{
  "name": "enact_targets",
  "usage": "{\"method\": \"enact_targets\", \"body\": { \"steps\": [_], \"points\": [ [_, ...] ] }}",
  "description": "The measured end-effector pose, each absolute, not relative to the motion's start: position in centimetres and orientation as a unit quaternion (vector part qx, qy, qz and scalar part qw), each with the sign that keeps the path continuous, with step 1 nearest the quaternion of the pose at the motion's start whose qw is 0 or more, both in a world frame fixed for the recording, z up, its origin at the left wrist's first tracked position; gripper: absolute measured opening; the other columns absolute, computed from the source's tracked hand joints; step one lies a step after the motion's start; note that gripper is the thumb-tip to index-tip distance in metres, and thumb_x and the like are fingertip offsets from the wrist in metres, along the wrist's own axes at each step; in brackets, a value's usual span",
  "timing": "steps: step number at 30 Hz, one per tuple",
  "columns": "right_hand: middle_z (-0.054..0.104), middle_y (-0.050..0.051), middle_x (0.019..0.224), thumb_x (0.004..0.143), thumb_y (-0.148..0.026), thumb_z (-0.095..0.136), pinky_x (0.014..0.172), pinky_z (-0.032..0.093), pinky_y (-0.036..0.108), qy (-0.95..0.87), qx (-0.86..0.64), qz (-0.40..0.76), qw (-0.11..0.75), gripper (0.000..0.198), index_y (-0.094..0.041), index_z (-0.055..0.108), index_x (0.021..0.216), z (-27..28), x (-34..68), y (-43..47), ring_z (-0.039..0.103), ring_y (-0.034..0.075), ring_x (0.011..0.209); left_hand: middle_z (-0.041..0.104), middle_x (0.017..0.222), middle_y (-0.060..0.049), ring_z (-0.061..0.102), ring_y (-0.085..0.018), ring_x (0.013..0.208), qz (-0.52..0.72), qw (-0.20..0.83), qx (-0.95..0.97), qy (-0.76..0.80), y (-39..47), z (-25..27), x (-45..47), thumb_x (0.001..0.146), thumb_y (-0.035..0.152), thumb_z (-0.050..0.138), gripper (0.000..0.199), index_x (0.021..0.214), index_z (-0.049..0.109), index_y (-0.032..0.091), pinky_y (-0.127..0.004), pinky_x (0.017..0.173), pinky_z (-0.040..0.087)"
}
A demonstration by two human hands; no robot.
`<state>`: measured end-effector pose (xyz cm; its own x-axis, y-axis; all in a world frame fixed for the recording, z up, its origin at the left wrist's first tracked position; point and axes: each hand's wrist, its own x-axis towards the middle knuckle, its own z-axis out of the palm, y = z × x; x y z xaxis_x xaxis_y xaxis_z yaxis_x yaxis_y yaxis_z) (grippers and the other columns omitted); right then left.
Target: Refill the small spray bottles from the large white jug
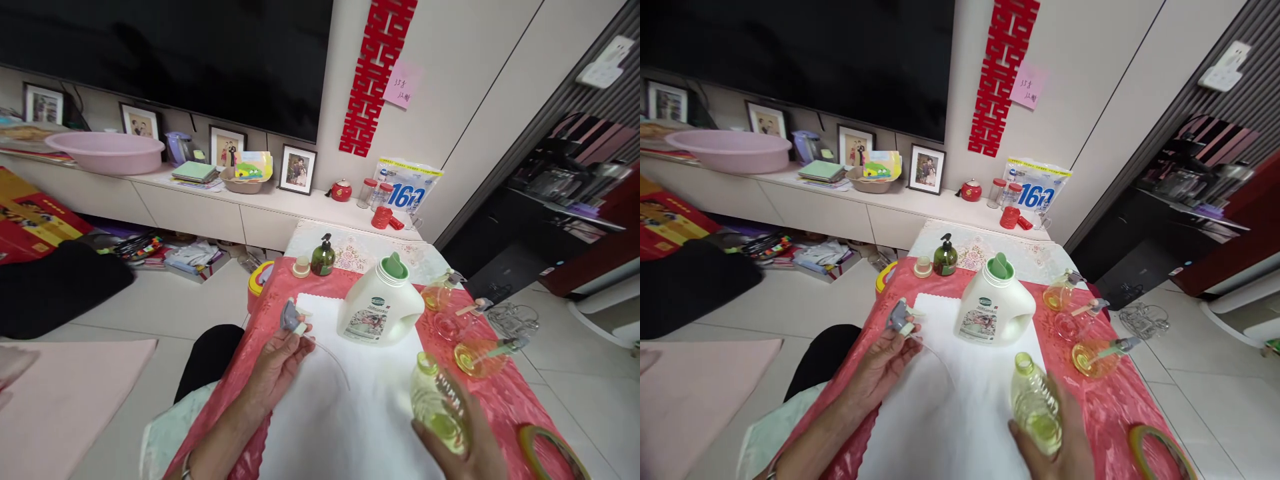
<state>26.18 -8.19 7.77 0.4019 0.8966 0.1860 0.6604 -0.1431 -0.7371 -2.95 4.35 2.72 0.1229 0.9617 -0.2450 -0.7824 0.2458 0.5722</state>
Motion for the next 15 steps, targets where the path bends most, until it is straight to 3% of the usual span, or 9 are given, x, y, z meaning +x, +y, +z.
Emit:
{"method": "enact_targets", "body": {
  "steps": [2, 6, 15],
  "points": [
    [0.049, 0.004, 0.141, 0.081, -0.073, 0.067, 0.104, 0.046, 0.045, -0.537, -0.749, 0.087, 0.377, 0.083, -0.028, 0.047, 0.148, 10.3, 27.2, -6.3, 0.055, 0.031, 0.121, 0.077, 0.104, -0.005, 0.072, -0.015, 0.082, 0.576, 0.749, 0.156, 0.288, 4.1, 0.2, -2.4, 0.064, 0.028, 0.096, 0.047, 0.105, 0.075, 0.019, -0.029, 0.085, 0.059],
    [0.053, 0.010, 0.133, 0.081, -0.077, 0.063, 0.086, 0.051, 0.039, -0.612, -0.705, -0.049, 0.355, 0.089, -0.020, 0.049, 0.148, 14.6, 29.3, -2.3, 0.059, 0.030, 0.109, 0.076, 0.105, -0.006, 0.072, -0.017, 0.088, 0.536, 0.784, 0.189, 0.250, 3.5, -2.9, -2.3, 0.070, 0.028, 0.093, 0.044, 0.109, 0.075, 0.020, -0.031, 0.087, 0.056],
    [0.052, 0.015, 0.130, 0.097, -0.059, 0.047, 0.092, 0.050, 0.040, -0.736, -0.571, -0.259, 0.254, 0.069, -0.010, 0.047, 0.146, 19.7, 30.4, 4.9, 0.054, 0.030, 0.116, 0.077, 0.106, -0.005, 0.071, -0.016, 0.088, 0.518, 0.797, 0.208, 0.229, 3.6, -3.6, -2.6, 0.074, 0.029, 0.090, 0.039, 0.110, 0.077, 0.023, -0.030, 0.085, 0.055]
  ]
}}
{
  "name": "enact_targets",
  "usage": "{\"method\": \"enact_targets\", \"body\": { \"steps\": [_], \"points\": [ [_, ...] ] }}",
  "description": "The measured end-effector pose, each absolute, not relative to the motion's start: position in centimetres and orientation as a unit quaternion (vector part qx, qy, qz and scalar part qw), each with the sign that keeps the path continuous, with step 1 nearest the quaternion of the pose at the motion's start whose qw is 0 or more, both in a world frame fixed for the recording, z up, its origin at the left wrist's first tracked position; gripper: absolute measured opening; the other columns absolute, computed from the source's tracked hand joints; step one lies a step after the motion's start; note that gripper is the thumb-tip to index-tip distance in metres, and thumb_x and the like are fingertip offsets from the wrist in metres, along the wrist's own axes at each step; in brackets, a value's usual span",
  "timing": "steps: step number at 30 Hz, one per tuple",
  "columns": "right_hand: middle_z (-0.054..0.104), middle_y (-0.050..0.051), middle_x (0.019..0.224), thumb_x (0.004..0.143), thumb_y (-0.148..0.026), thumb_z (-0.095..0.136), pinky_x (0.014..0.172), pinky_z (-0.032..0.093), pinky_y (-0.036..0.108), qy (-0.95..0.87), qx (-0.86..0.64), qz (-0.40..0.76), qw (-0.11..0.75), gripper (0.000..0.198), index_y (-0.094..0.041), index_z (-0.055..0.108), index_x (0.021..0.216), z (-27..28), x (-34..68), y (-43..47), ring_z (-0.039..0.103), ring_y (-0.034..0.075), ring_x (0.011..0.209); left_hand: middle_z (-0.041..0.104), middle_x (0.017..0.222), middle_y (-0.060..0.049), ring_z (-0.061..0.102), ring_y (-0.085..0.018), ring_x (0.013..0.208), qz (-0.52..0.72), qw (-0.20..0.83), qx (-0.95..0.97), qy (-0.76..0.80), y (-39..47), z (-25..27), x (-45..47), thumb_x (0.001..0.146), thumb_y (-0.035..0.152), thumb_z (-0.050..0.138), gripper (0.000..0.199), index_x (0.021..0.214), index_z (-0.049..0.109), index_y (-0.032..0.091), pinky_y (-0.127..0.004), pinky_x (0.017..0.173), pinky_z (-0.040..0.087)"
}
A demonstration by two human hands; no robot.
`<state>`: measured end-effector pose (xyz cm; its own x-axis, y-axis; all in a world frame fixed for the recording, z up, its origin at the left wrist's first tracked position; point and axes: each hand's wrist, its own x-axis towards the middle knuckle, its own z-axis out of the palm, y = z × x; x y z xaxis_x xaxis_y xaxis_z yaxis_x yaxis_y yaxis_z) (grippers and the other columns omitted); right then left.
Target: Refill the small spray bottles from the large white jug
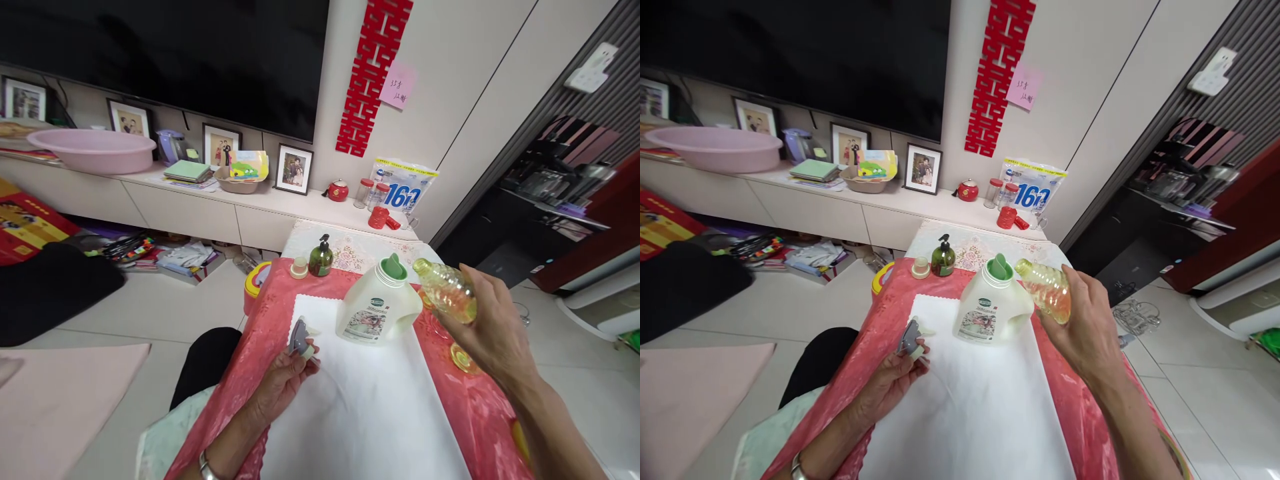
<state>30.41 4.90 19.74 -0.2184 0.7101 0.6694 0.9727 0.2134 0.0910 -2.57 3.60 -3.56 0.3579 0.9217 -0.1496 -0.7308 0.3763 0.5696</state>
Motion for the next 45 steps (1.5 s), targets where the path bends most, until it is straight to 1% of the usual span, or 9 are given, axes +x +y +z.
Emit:
{"method": "enact_targets", "body": {
  "steps": [3, 8, 11, 15, 18, 27, 35, 38, 45],
  "points": [
    [0.051, 0.016, 0.130, 0.097, -0.054, 0.045, 0.092, 0.051, 0.042, -0.759, -0.543, -0.284, 0.218, 0.068, -0.008, 0.046, 0.147, 20.2, 30.6, 6.2, 0.053, 0.031, 0.116, 0.077, 0.105, -0.005, 0.071, -0.016, 0.088, 0.515, 0.799, 0.209, 0.231, 3.6, -3.5, -2.5, 0.074, 0.029, 0.090, 0.038, 0.108, 0.077, 0.022, -0.030, 0.085, 0.055],
    [0.050, 0.017, 0.130, 0.097, -0.051, 0.044, 0.083, 0.053, 0.042, -0.771, -0.528, -0.314, 0.166, 0.067, -0.007, 0.045, 0.147, 21.2, 31.0, 7.1, 0.053, 0.032, 0.114, 0.077, 0.104, -0.004, 0.072, -0.016, 0.087, 0.516, 0.800, 0.202, 0.232, 3.6, -3.2, -2.5, 0.073, 0.029, 0.091, 0.038, 0.108, 0.078, 0.023, -0.030, 0.085, 0.055],
    [0.050, 0.018, 0.130, 0.096, -0.046, 0.044, 0.082, 0.052, 0.041, -0.782, -0.507, -0.337, 0.131, 0.065, -0.006, 0.045, 0.146, 22.1, 31.0, 7.4, 0.052, 0.032, 0.112, 0.077, 0.105, -0.004, 0.072, -0.016, 0.087, 0.517, 0.799, 0.200, 0.232, 3.7, -3.2, -2.5, 0.073, 0.029, 0.091, 0.037, 0.107, 0.078, 0.023, -0.030, 0.084, 0.055],
    [0.050, 0.017, 0.131, 0.093, -0.042, 0.045, 0.080, 0.051, 0.040, -0.786, -0.496, -0.358, 0.082, 0.062, -0.007, 0.045, 0.144, 23.3, 30.7, 7.6, 0.052, 0.031, 0.111, 0.077, 0.105, -0.004, 0.072, -0.017, 0.088, 0.516, 0.801, 0.201, 0.229, 3.7, -3.1, -2.5, 0.071, 0.029, 0.092, 0.040, 0.108, 0.077, 0.023, -0.029, 0.085, 0.055],
    [0.050, 0.015, 0.130, 0.091, -0.037, 0.047, 0.078, 0.050, 0.038, -0.784, -0.492, -0.374, 0.057, 0.059, -0.007, 0.047, 0.142, 23.9, 30.4, 7.8, 0.052, 0.029, 0.110, 0.077, 0.105, -0.005, 0.072, -0.016, 0.087, 0.515, 0.800, 0.203, 0.231, 3.7, -3.0, -2.5, 0.073, 0.029, 0.091, 0.038, 0.108, 0.077, 0.023, -0.029, 0.084, 0.055],
    [0.051, 0.013, 0.127, 0.084, -0.030, 0.049, 0.079, 0.048, 0.036, -0.783, -0.468, -0.409, 0.023, 0.060, -0.010, 0.047, 0.140, 25.0, 29.8, 8.1, 0.052, 0.026, 0.106, 0.076, 0.105, -0.004, 0.072, -0.016, 0.088, 0.518, 0.795, 0.211, 0.235, 3.6, -2.8, -2.4, 0.073, 0.029, 0.091, 0.037, 0.107, 0.077, 0.025, -0.030, 0.085, 0.054],
    [0.051, 0.014, 0.126, 0.080, -0.028, 0.048, 0.078, 0.046, 0.036, -0.790, -0.445, -0.421, 0.016, 0.059, -0.010, 0.049, 0.137, 25.6, 29.8, 8.3, 0.050, 0.028, 0.111, 0.076, 0.105, -0.005, 0.072, -0.016, 0.089, 0.515, 0.801, 0.213, 0.221, 3.6, -3.1, -2.5, 0.077, 0.026, 0.087, 0.034, 0.109, 0.076, 0.023, -0.030, 0.086, 0.053],
    [0.052, 0.014, 0.125, 0.080, -0.027, 0.047, 0.078, 0.045, 0.036, -0.792, -0.441, -0.423, 0.015, 0.058, -0.011, 0.050, 0.136, 25.8, 29.7, 8.4, 0.050, 0.029, 0.111, 0.076, 0.106, -0.005, 0.072, -0.016, 0.089, 0.512, 0.803, 0.212, 0.220, 3.6, -3.4, -2.5, 0.079, 0.025, 0.086, 0.033, 0.109, 0.076, 0.022, -0.031, 0.087, 0.053],
    [0.051, 0.014, 0.127, 0.080, -0.023, 0.046, 0.081, 0.045, 0.037, -0.791, -0.445, -0.419, 0.003, 0.058, -0.013, 0.049, 0.137, 26.2, 29.6, 8.5, 0.050, 0.029, 0.113, 0.076, 0.105, -0.005, 0.071, -0.016, 0.088, 0.512, 0.803, 0.208, 0.225, 3.7, -3.3, -2.4, 0.075, 0.027, 0.089, 0.035, 0.108, 0.077, 0.023, -0.030, 0.086, 0.053]
  ]
}}
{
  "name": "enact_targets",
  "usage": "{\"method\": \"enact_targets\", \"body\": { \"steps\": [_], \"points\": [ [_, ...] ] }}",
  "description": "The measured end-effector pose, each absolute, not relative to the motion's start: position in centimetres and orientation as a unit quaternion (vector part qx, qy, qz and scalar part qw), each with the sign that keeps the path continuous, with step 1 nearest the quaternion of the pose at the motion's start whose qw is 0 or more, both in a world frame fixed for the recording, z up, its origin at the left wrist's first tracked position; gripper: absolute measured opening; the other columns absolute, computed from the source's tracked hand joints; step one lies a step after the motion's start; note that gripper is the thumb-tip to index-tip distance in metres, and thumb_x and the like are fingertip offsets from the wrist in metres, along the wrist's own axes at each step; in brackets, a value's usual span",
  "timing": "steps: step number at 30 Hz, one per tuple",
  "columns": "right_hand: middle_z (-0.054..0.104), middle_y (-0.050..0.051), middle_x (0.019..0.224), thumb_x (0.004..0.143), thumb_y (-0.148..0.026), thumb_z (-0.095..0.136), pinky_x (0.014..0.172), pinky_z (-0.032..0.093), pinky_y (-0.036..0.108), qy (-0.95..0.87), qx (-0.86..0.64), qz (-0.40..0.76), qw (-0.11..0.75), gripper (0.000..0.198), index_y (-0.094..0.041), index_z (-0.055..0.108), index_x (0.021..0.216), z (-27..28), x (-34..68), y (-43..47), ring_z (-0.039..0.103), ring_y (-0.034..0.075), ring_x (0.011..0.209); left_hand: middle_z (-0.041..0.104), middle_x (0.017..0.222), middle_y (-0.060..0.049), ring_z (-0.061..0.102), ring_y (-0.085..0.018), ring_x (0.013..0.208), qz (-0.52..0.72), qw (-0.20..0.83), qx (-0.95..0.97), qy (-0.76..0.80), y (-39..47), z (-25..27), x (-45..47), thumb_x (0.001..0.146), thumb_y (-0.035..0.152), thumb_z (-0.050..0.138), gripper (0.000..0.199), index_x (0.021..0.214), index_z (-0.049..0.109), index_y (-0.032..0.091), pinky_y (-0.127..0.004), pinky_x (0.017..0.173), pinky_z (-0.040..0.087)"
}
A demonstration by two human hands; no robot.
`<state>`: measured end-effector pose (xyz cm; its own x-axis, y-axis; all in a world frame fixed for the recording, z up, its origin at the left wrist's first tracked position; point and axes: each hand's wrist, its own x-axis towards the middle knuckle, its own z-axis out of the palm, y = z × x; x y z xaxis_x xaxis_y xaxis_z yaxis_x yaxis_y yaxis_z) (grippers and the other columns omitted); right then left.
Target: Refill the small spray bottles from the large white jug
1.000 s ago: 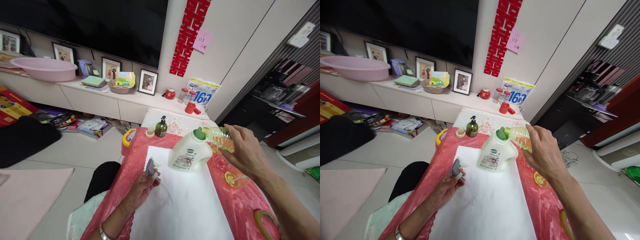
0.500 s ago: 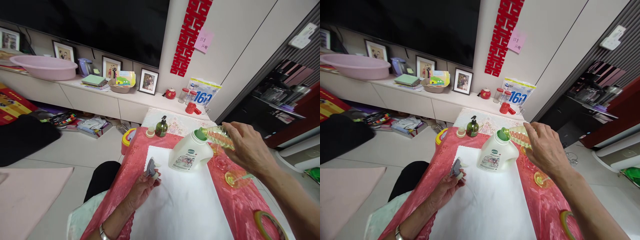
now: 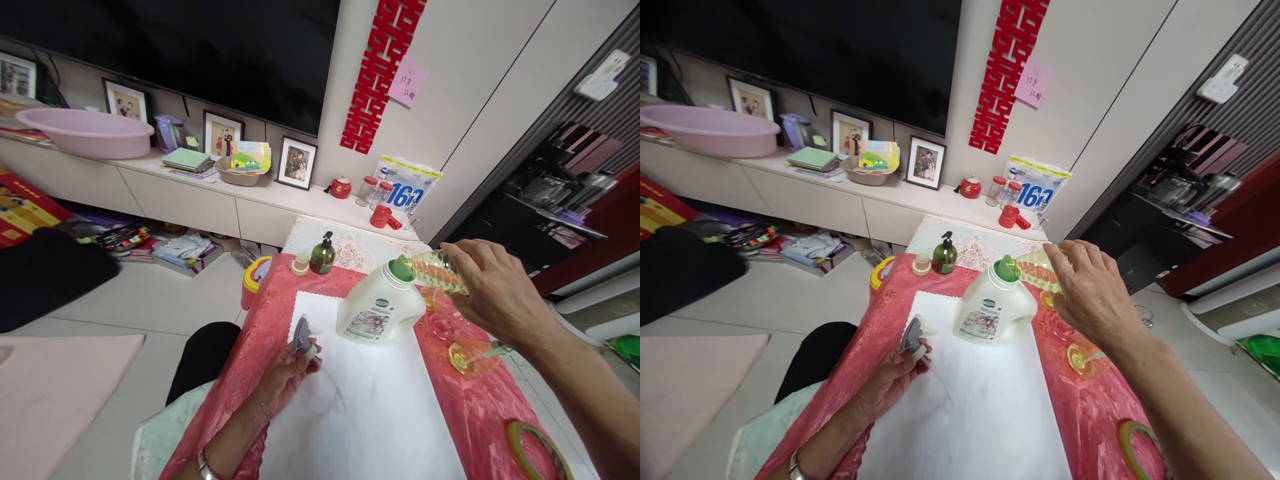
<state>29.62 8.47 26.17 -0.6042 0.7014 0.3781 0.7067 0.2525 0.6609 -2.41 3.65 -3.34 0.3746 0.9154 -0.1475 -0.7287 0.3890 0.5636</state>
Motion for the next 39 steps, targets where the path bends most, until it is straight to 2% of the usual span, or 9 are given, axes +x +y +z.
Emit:
{"method": "enact_targets", "body": {
  "steps": [17, 27, 33, 39],
  "points": [
    [0.052, 0.012, 0.130, 0.077, -0.018, 0.048, 0.085, 0.041, 0.039, -0.799, -0.444, -0.405, 0.006, 0.061, -0.015, 0.051, 0.138, 26.7, 28.9, 8.7, 0.049, 0.030, 0.116, 0.076, 0.107, -0.007, 0.071, -0.017, 0.090, 0.513, 0.807, 0.203, 0.210, 3.6, -3.4, -2.5, 0.081, 0.021, 0.083, 0.029, 0.109, 0.076, 0.022, -0.031, 0.088, 0.051],
    [0.049, 0.011, 0.136, 0.083, -0.017, 0.047, 0.087, 0.042, 0.042, -0.796, -0.443, -0.412, -0.010, 0.058, -0.017, 0.051, 0.140, 26.9, 28.9, 9.1, 0.047, 0.031, 0.121, 0.076, 0.105, -0.005, 0.072, -0.017, 0.089, 0.513, 0.803, 0.204, 0.225, 3.7, -3.5, -2.5, 0.074, 0.028, 0.090, 0.036, 0.107, 0.076, 0.023, -0.031, 0.086, 0.052],
    [0.047, 0.011, 0.140, 0.084, -0.010, 0.047, 0.088, 0.041, 0.042, -0.795, -0.436, -0.422, -0.014, 0.059, -0.019, 0.049, 0.142, 27.3, 28.5, 9.2, 0.044, 0.032, 0.127, 0.075, 0.105, -0.005, 0.071, -0.016, 0.088, 0.514, 0.800, 0.211, 0.225, 3.7, -3.4, -2.5, 0.076, 0.028, 0.089, 0.036, 0.109, 0.075, 0.023, -0.032, 0.087, 0.052],
    [0.047, 0.011, 0.141, 0.090, -0.008, 0.043, 0.090, 0.041, 0.043, -0.793, -0.423, -0.438, -0.016, 0.052, -0.019, 0.050, 0.140, 27.7, 28.0, 9.2, 0.043, 0.032, 0.130, 0.075, 0.103, -0.005, 0.070, -0.015, 0.087, 0.513, 0.798, 0.206, 0.240, 3.6, -3.1, -2.4, 0.074, 0.029, 0.090, 0.037, 0.107, 0.076, 0.023, -0.031, 0.086, 0.053]
  ]
}}
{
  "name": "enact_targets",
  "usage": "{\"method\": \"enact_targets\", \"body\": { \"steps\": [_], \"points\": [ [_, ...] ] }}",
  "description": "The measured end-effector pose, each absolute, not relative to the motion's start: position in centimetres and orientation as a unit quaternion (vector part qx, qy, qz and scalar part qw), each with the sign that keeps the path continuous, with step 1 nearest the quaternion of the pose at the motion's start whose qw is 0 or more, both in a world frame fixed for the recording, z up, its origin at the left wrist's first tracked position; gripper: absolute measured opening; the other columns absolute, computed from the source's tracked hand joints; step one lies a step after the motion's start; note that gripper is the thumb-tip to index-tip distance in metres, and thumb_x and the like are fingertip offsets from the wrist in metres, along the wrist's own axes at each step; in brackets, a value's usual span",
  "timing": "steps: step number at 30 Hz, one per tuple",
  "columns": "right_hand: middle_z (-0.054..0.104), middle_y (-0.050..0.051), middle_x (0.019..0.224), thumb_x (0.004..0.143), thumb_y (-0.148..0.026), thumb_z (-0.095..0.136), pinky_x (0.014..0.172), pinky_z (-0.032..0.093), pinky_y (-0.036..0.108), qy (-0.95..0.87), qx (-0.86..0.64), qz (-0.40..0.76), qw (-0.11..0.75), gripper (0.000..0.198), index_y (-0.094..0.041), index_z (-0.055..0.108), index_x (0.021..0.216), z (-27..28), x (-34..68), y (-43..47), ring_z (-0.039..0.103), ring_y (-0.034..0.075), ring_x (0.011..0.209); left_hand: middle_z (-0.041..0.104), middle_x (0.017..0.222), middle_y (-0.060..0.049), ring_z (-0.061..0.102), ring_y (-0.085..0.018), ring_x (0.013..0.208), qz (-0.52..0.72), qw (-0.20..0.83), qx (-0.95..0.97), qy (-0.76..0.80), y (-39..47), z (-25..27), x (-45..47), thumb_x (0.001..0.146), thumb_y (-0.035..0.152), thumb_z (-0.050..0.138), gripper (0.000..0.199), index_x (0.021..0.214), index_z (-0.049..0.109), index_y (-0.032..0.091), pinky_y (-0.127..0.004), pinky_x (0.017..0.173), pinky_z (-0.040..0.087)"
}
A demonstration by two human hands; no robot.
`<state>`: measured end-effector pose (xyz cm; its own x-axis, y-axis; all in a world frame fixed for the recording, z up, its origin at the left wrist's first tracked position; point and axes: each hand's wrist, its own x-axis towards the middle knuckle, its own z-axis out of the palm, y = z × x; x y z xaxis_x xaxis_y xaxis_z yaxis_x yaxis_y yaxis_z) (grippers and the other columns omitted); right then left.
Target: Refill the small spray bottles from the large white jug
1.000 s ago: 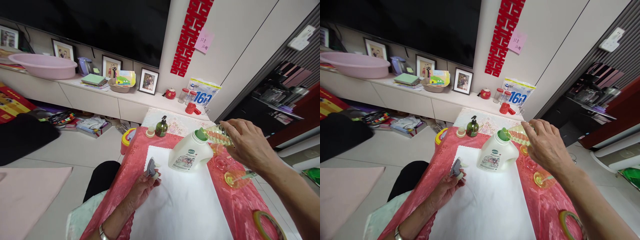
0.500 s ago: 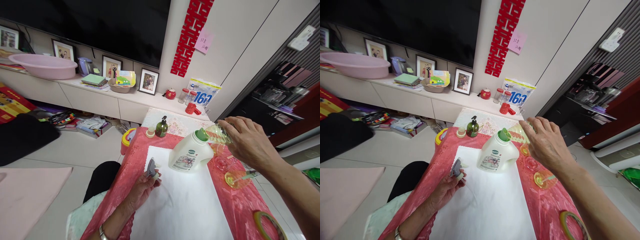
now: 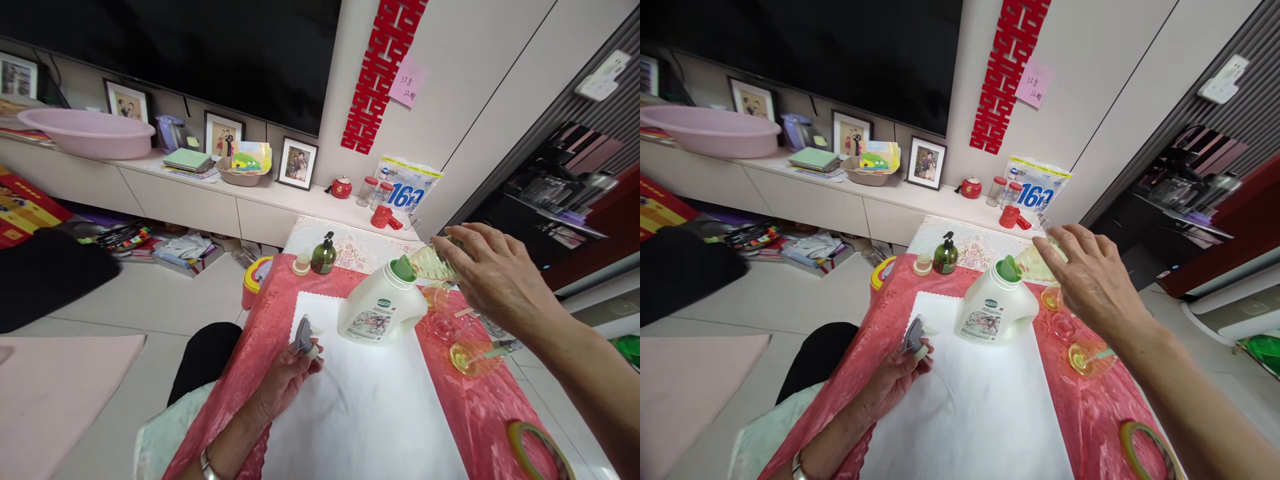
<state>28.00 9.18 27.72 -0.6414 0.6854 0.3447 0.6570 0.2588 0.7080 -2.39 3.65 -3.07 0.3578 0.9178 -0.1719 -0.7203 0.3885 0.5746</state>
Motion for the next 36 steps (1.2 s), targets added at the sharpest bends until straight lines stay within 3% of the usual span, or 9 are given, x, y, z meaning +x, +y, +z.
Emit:
{"method": "enact_targets", "body": {
  "steps": [12, 18, 24, 26, 28, 32, 36],
  "points": [
    [0.042, 0.010, 0.148, 0.097, -0.005, 0.037, 0.103, 0.038, 0.052, 0.800, 0.427, 0.422, 0.014, 0.047, -0.021, 0.050, 0.139, 28.6, 26.6, 8.4, 0.037, 0.032, 0.138, 0.077, 0.105, -0.005, 0.071, -0.016, 0.088, 0.514, 0.802, 0.203, 0.229, 3.7, -3.5, -2.4, 0.072, 0.029, 0.091, 0.039, 0.107, 0.077, 0.023, -0.030, 0.086, 0.054],
    [0.038, 0.012, 0.150, 0.102, -0.006, 0.044, 0.111, 0.033, 0.053, 0.779, 0.402, 0.481, 0.023, 0.042, -0.019, 0.050, 0.141, 28.2, 26.8, 7.8, 0.036, 0.032, 0.140, 0.077, 0.104, -0.004, 0.072, -0.016, 0.087, 0.514, 0.802, 0.204, 0.227, 3.7, -3.5, -2.3, 0.071, 0.030, 0.092, 0.039, 0.107, 0.077, 0.023, -0.029, 0.085, 0.054],
    [0.045, 0.010, 0.145, 0.097, -0.006, 0.050, 0.113, 0.025, 0.052, 0.743, 0.460, 0.486, -0.011, 0.049, -0.020, 0.050, 0.143, 26.8, 27.4, 7.1, 0.039, 0.029, 0.137, 0.078, 0.103, -0.004, 0.072, -0.016, 0.088, 0.514, 0.803, 0.206, 0.223, 3.7, -3.6, -2.4, 0.073, 0.028, 0.091, 0.038, 0.108, 0.077, 0.023, -0.029, 0.086, 0.054],
    [0.048, 0.011, 0.142, 0.097, -0.014, 0.049, 0.109, 0.028, 0.051, 0.730, 0.509, 0.454, -0.044, 0.049, -0.019, 0.049, 0.145, 26.5, 28.1, 6.3, 0.042, 0.030, 0.132, 0.078, 0.102, -0.005, 0.072, -0.015, 0.087, 0.517, 0.798, 0.209, 0.229, 3.7, -3.5, -2.4, 0.073, 0.028, 0.091, 0.038, 0.108, 0.077, 0.022, -0.029, 0.085, 0.054],
    [0.049, 0.015, 0.139, 0.101, -0.034, 0.046, 0.101, 0.035, 0.051, 0.717, 0.565, 0.401, -0.078, 0.050, -0.015, 0.049, 0.147, 26.0, 29.0, 5.0, 0.045, 0.035, 0.126, 0.077, 0.102, -0.005, 0.073, -0.015, 0.085, 0.523, 0.792, 0.210, 0.234, 3.6, -3.3, -2.4, 0.071, 0.028, 0.092, 0.039, 0.107, 0.076, 0.021, -0.030, 0.085, 0.054],
    [0.054, 0.017, 0.131, 0.097, -0.083, 0.032, 0.090, 0.044, 0.047, 0.737, 0.617, 0.229, -0.153, 0.089, -0.013, 0.049, 0.148, 23.3, 30.5, 1.2, 0.052, 0.037, 0.118, 0.077, 0.101, -0.006, 0.073, -0.015, 0.083, 0.526, 0.790, 0.201, 0.242, 3.6, -2.8, -2.1, 0.068, 0.029, 0.094, 0.044, 0.106, 0.075, 0.018, -0.030, 0.085, 0.054],
    [0.053, 0.008, 0.136, 0.095, -0.088, 0.040, 0.091, 0.046, 0.041, 0.761, 0.618, 0.063, -0.189, 0.084, -0.022, 0.048, 0.148, 16.9, 30.1, -3.3, 0.055, 0.029, 0.118, 0.077, 0.099, -0.005, 0.073, -0.014, 0.081, 0.539, 0.782, 0.163, 0.268, 3.6, -1.9, -2.0, 0.066, 0.027, 0.095, 0.044, 0.103, 0.074, 0.018, -0.030, 0.086, 0.056]
  ]
}}
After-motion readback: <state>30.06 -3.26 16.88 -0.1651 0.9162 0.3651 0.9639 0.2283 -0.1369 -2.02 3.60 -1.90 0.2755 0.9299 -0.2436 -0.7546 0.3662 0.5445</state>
